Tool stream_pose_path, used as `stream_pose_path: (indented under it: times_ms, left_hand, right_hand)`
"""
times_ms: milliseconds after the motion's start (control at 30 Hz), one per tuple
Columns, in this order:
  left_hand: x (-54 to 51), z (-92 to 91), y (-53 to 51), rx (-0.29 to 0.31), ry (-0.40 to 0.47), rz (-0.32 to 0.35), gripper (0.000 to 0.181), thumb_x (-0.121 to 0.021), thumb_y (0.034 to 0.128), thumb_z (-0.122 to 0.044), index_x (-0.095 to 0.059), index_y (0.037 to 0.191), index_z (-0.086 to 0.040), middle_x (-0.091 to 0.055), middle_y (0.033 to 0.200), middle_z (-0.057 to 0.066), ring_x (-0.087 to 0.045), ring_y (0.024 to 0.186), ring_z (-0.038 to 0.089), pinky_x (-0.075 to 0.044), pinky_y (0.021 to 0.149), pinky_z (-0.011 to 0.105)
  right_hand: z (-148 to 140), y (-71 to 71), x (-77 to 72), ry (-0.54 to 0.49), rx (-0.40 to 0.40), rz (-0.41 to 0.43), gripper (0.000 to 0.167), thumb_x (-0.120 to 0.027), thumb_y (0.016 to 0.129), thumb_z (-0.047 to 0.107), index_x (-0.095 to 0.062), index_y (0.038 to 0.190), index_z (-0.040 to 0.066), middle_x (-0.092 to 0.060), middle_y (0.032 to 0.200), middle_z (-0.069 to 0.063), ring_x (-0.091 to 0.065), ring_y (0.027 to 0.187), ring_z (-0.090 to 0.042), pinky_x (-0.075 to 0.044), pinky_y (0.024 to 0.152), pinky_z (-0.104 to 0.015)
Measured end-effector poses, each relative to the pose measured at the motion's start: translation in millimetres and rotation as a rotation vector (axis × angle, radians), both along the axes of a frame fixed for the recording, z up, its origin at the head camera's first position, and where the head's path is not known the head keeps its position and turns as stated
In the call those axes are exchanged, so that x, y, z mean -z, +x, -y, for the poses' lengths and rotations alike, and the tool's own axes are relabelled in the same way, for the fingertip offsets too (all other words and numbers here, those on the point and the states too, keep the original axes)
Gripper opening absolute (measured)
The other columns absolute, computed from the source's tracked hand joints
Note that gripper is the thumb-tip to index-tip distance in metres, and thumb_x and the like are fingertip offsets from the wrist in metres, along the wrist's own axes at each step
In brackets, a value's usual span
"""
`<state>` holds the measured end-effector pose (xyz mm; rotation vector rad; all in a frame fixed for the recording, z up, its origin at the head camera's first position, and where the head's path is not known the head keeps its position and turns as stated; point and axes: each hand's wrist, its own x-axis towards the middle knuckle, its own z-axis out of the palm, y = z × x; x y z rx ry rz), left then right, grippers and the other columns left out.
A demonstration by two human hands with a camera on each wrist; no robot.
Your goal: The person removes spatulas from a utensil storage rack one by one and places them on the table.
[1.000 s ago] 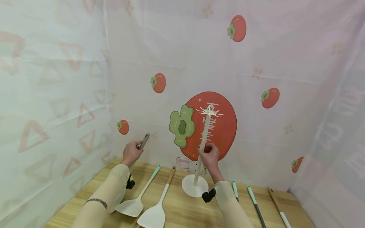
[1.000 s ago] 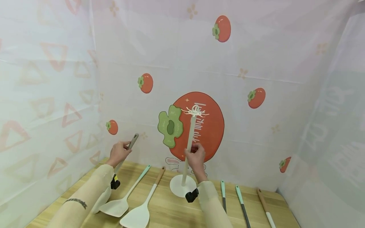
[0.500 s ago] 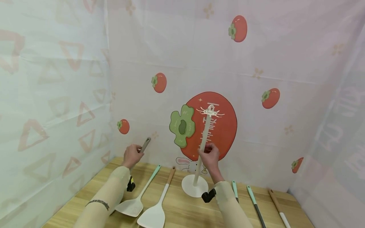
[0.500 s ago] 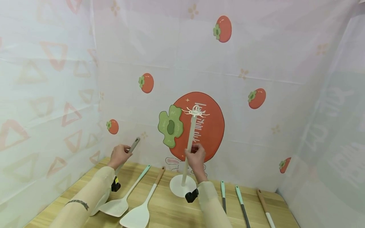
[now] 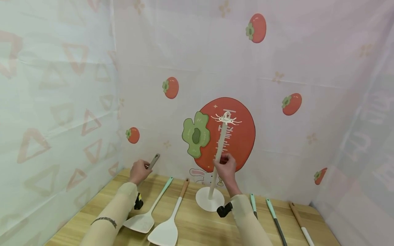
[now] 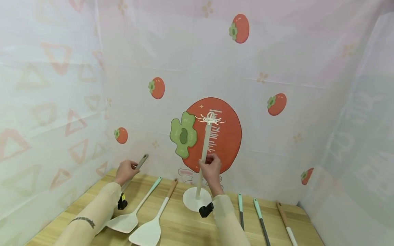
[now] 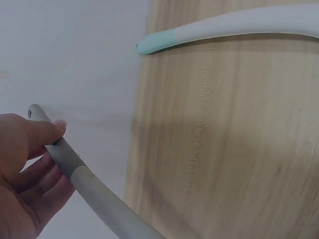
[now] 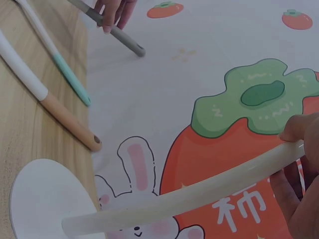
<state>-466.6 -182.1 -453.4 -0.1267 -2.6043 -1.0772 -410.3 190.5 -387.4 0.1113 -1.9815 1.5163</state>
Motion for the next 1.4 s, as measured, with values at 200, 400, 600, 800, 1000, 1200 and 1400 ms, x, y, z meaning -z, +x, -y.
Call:
stream_pose_path:
  times_ms: [200, 400, 600, 800, 1000, 1200, 1400]
  left_hand:
    - [4.1, 1.9, -0.3, -0.015, -0.010, 0.062, 0.027, -0.077, 0.0857, -0.004, -0.073, 0.108, 0.010, -0.074, 0.094, 0.023, -0.068, 0.070, 0.024, -0.055, 0.061, 0.041]
    - [6.0, 0.1, 2.9, -0.011, -0.030, 0.131, 0.027, -0.077, 0.0835, -0.002, -0.072, 0.107, 0.010, -0.072, 0.092, 0.022, -0.064, 0.067, 0.024, -0.053, 0.058, 0.038]
    - [10.9, 2.3, 4.3, 0.000, -0.047, 0.155, 0.026, -0.075, 0.0785, 0.003, -0.072, 0.103, 0.012, -0.071, 0.087, 0.021, -0.062, 0.066, 0.026, -0.052, 0.059, 0.039]
    - [18.3, 6.0, -1.5, -0.003, -0.102, 0.126, 0.023, -0.074, 0.0769, 0.000, -0.075, 0.098, 0.010, -0.071, 0.085, 0.019, -0.062, 0.070, 0.027, -0.054, 0.064, 0.043]
    - [20.5, 8.5, 3.2, 0.002, -0.125, 0.150, 0.012, -0.071, 0.0827, -0.002, -0.076, 0.087, 0.009, -0.071, 0.077, 0.017, -0.063, 0.066, 0.027, -0.055, 0.063, 0.043]
    - [21.8, 11.0, 7.4, 0.013, -0.141, 0.154, 0.013, -0.071, 0.0828, -0.001, -0.077, 0.087, 0.009, -0.073, 0.081, 0.019, -0.065, 0.068, 0.028, -0.057, 0.066, 0.045]
    - [27.0, 12.6, 5.0, 0.021, -0.174, 0.171, 0.017, -0.080, 0.0788, -0.003, -0.076, 0.090, 0.010, -0.073, 0.085, 0.020, -0.067, 0.074, 0.031, -0.057, 0.071, 0.047]
  right_hand:
    - [1.5, 0.0, -0.7, -0.008, 0.002, 0.014, 0.022, -0.078, 0.085, 0.004, -0.066, 0.103, 0.002, -0.066, 0.094, -0.016, -0.063, 0.083, -0.026, -0.059, 0.073, -0.033]
    - [1.5, 1.1, -1.2, -0.011, 0.001, 0.010, 0.021, -0.078, 0.085, 0.003, -0.066, 0.103, 0.001, -0.066, 0.094, -0.016, -0.063, 0.083, -0.026, -0.058, 0.073, -0.032]
    - [0.9, 1.1, 1.6, -0.007, -0.001, -0.002, 0.020, -0.078, 0.084, 0.002, -0.066, 0.100, -0.001, -0.067, 0.091, -0.017, -0.064, 0.081, -0.024, -0.058, 0.069, -0.029]
    - [0.8, 1.5, 1.7, -0.022, -0.003, -0.008, 0.020, -0.079, 0.085, 0.002, -0.067, 0.101, 0.001, -0.067, 0.092, -0.017, -0.063, 0.082, -0.026, -0.058, 0.070, -0.030]
    - [1.6, 0.7, 2.7, -0.019, -0.003, 0.007, 0.020, -0.078, 0.085, 0.002, -0.067, 0.102, 0.001, -0.067, 0.093, -0.016, -0.063, 0.082, -0.026, -0.059, 0.072, -0.032]
    - [1.7, 1.1, 3.5, -0.024, -0.006, 0.003, 0.021, -0.079, 0.085, 0.002, -0.067, 0.102, 0.002, -0.067, 0.094, -0.016, -0.062, 0.082, -0.026, -0.058, 0.072, -0.032]
    - [1.6, 0.0, 3.6, -0.021, -0.006, -0.007, 0.020, -0.079, 0.085, 0.003, -0.067, 0.102, 0.002, -0.067, 0.094, -0.016, -0.062, 0.082, -0.026, -0.058, 0.072, -0.031]
